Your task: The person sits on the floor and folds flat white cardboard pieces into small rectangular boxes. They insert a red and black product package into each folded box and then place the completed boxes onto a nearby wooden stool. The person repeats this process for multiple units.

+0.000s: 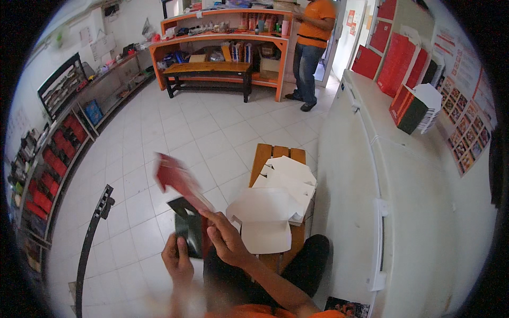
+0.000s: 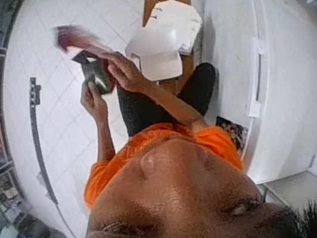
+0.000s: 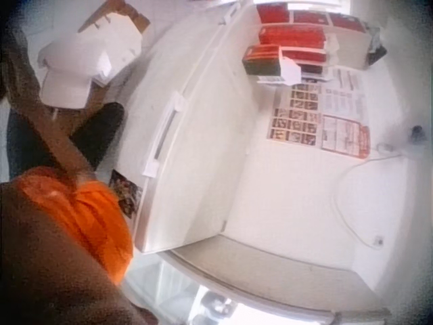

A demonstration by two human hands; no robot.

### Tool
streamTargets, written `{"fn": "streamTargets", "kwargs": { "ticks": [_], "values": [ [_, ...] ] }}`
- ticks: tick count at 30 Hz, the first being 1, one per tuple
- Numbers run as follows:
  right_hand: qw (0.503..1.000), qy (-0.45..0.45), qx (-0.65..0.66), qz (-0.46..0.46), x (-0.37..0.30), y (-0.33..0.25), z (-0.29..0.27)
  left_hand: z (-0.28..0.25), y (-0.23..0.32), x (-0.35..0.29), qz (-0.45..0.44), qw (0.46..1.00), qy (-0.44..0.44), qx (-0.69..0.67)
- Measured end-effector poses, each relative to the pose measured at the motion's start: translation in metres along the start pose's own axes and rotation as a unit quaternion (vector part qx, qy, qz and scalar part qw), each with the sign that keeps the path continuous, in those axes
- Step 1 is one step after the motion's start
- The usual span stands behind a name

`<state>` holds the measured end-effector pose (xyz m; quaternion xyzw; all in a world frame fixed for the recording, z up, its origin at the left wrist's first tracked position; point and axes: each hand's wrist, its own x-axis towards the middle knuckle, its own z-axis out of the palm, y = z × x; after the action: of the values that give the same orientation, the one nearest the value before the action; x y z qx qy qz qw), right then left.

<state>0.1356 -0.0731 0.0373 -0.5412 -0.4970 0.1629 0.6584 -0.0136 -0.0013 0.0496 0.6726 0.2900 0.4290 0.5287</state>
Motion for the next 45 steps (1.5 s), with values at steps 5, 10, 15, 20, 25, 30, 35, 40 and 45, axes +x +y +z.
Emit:
{"fn": "streamTargets", "kwargs": {
  "ticks": [5,10,15,20,25,30,35,40,45],
  "values": [
    [0.991,-0.056,-0.05,0.114,-0.026,0.032,0.019,-0.043,-0.003,-0.037,-0.153,0.981,-0.081,0.088],
    [0.939,-0.283,0.081,0.179,-0.039,0.031,0.011,-0.045,-0.009,-0.049,-0.205,0.971,-0.095,0.073],
    [0.971,-0.168,-0.082,0.15,-0.043,0.019,0.004,-0.039,0.002,-0.044,-0.172,0.972,-0.137,0.082],
    [0.96,-0.246,-0.136,0.016,-0.034,-0.023,-0.006,-0.026,0.016,-0.034,-0.154,0.979,-0.113,0.071],
    [0.951,-0.159,-0.257,-0.068,-0.03,-0.033,0.003,-0.056,0.021,-0.008,-0.14,0.973,-0.181,0.039],
    [0.993,0.067,0.006,0.1,-0.02,0.0,-0.025,-0.152,-0.02,0.011,-0.205,0.895,-0.217,-0.332],
    [0.965,-0.029,-0.011,0.262,-0.033,0.032,-0.02,-0.11,0.033,-0.023,-0.166,0.972,-0.167,-0.013],
    [0.952,-0.057,-0.288,-0.087,-0.014,0.012,-0.005,-0.092,0.036,-0.017,-0.279,0.914,-0.282,0.086],
    [0.982,-0.181,0.056,0.0,0.0,-0.019,0.0,-0.056,0.05,-0.016,-0.312,0.795,-0.415,0.314]
  ]
}}
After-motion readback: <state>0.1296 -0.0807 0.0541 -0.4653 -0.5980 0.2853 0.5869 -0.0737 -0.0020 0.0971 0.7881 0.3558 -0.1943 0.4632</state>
